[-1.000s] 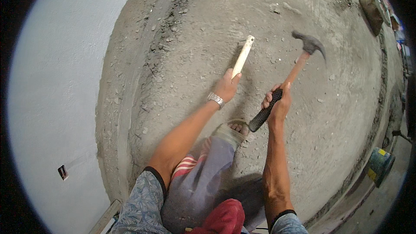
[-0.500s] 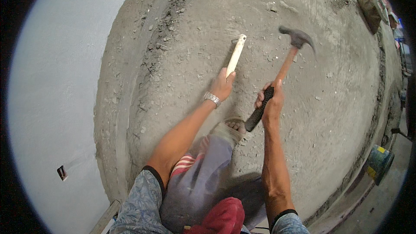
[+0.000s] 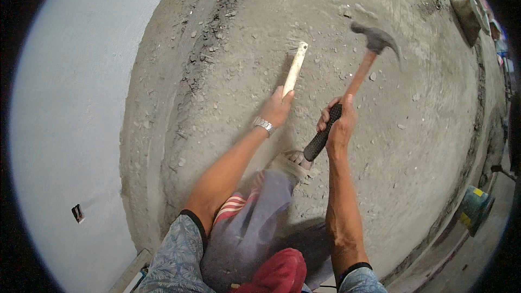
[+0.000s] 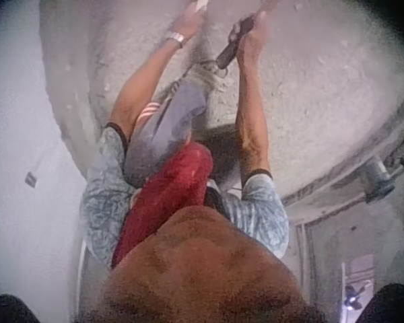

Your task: The person sits on the floor and repeatedly strikes a white plastic conduit pipe with a hammer to break it into smaller pieces. Another person is visible in the background working with a bucket and shovel.

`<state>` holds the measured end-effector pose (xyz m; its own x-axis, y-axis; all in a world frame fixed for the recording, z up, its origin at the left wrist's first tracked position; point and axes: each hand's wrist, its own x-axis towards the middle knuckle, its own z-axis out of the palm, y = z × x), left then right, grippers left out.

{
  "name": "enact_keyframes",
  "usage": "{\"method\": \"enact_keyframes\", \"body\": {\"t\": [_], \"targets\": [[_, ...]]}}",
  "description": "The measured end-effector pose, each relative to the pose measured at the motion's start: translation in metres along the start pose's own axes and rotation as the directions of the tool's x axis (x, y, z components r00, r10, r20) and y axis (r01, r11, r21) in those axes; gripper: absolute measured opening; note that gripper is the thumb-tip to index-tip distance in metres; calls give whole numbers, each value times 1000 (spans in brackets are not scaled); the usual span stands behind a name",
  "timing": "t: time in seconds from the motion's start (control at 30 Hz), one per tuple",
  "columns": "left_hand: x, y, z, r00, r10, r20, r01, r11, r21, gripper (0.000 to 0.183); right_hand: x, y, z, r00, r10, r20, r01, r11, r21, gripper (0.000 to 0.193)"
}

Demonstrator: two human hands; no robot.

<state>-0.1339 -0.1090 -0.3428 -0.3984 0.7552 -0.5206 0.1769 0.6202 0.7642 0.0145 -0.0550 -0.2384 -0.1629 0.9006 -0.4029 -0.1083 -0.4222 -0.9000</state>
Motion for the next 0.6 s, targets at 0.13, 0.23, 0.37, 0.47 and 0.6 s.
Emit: {"method": "enact_keyframes", "body": {"t": [0.13, 0.23, 0.37, 0.47, 0.6], "targets": [[6, -1, 3, 999, 30, -28, -32, 997, -76, 43, 3, 32, 11, 991, -122, -52, 123, 992, 10, 48], [5, 8, -1, 998, -29, 48, 37, 984, -176, 42, 39, 79, -13, 971, 167, 168, -93, 921, -377, 47], [5, -7, -9, 1000, 16, -18, -17, 999, -48, 42, 24, 29, -12, 946, 315, 76, -299, 939, -168, 45], [7, 3, 0, 995, 100, 7, -100, 995, -7, 42, 11, 15, -20, 990, 143, -1, -143, 988, -59, 46], [14, 13, 13, 996, 64, 68, -62, 997, -40, 43, -3, 7, -3, 992, -69, -106, 88, 978, 191, 50]]}}
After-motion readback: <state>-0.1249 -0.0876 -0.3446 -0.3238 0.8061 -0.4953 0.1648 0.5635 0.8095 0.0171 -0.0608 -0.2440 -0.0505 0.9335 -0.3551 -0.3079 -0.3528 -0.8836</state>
